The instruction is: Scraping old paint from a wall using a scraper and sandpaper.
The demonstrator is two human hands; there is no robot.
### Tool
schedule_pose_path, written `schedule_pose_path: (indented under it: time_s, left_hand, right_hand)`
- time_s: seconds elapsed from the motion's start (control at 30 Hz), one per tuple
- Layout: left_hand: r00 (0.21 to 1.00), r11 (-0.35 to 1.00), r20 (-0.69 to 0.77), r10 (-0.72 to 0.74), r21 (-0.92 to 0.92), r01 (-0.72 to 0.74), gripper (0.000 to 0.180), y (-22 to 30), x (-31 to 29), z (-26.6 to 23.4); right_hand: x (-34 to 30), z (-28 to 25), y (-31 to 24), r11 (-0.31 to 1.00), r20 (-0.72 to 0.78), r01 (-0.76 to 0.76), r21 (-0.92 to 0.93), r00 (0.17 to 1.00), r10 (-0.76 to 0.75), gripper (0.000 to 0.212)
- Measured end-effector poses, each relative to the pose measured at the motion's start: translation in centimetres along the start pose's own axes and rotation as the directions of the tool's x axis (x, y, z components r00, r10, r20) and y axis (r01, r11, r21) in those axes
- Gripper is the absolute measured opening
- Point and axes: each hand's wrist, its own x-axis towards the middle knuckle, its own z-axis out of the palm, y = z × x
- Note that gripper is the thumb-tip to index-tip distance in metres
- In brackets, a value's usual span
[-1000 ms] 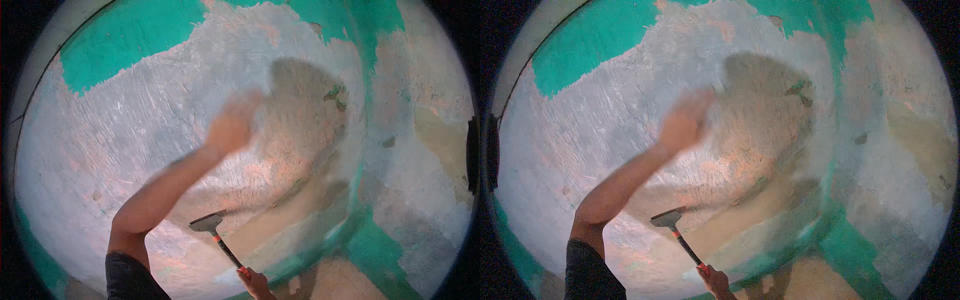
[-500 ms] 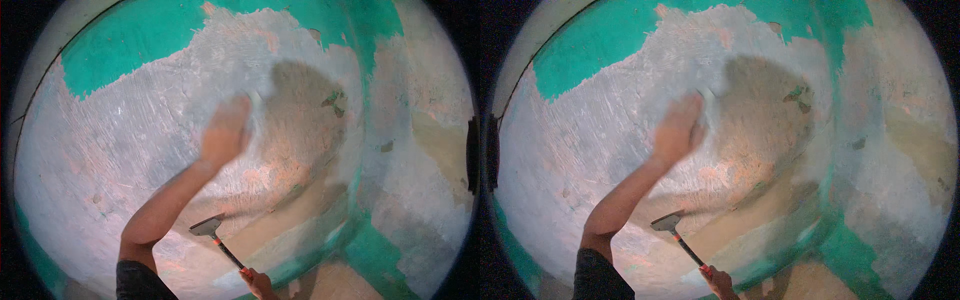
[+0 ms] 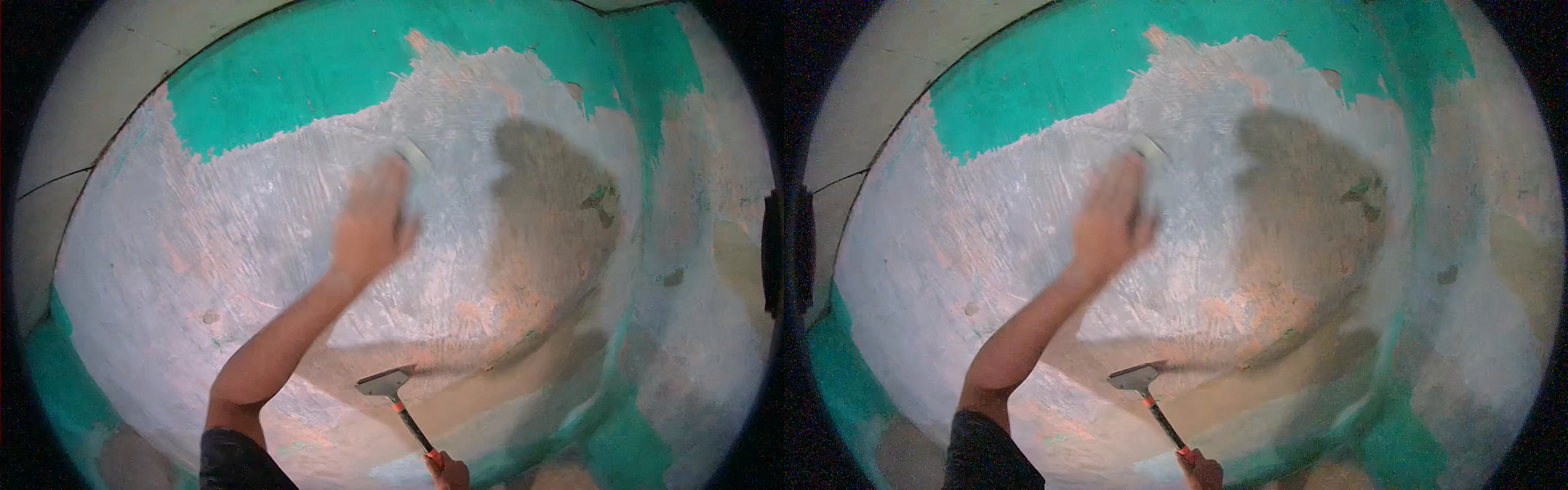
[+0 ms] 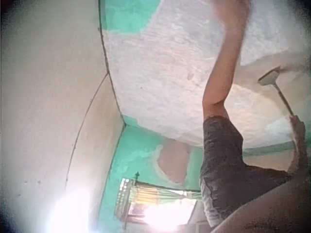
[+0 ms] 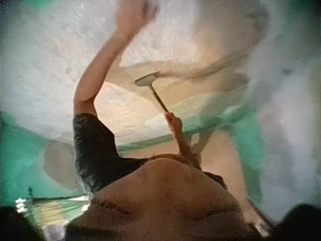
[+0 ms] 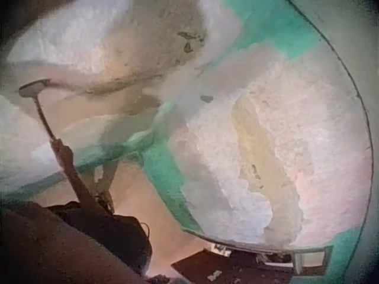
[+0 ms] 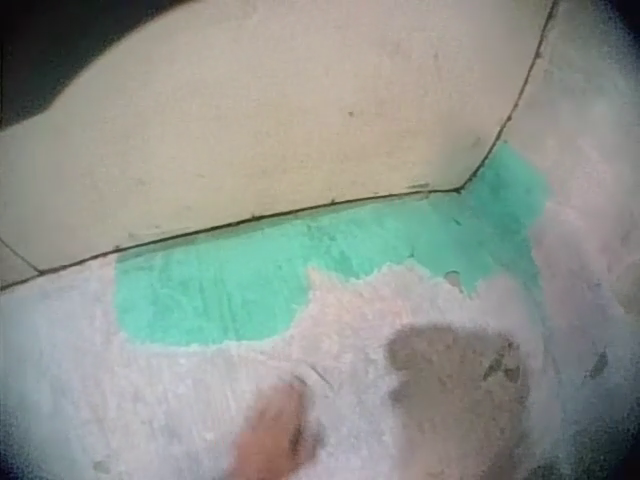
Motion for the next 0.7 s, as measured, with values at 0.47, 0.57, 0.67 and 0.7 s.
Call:
schedule_pose_path:
  time_s: [0.47,0.57,0.67,0.7]
  left_hand:
    - [0.883,0.951,0.365,0.296,-0.198,-0.237,0.067,1.1,-7.5,1.1]
    - [0.760,0.887,0.460,0.460,-0.276,-0.370,0.065,1.1,-12.0,1.0]
    - [0.942,0.971,0.273,0.196,-0.191,-0.147,0.058,0.0,-6.1,-0.7]
    - [0.990,0.998,0.134,0.044,-0.046,-0.038,0.057,-0.9,-3.9,-1.9]
  right_hand:
    - [1.4,-1.5,-1.2,0.982,0.264,-0.168,-0.081,0.947,0.184,0.033]
    - [1.5,-1.8,-1.5,0.986,0.261,-0.149,-0.072,0.952,0.163,0.033]
    - [1.2,-1.0,0.2,0.976,0.279,-0.169,-0.137,0.939,0.202,0.034]
    - [1.0,-1.1,0.3,0.973,0.272,-0.182,-0.138,0.938,0.215,0.034]
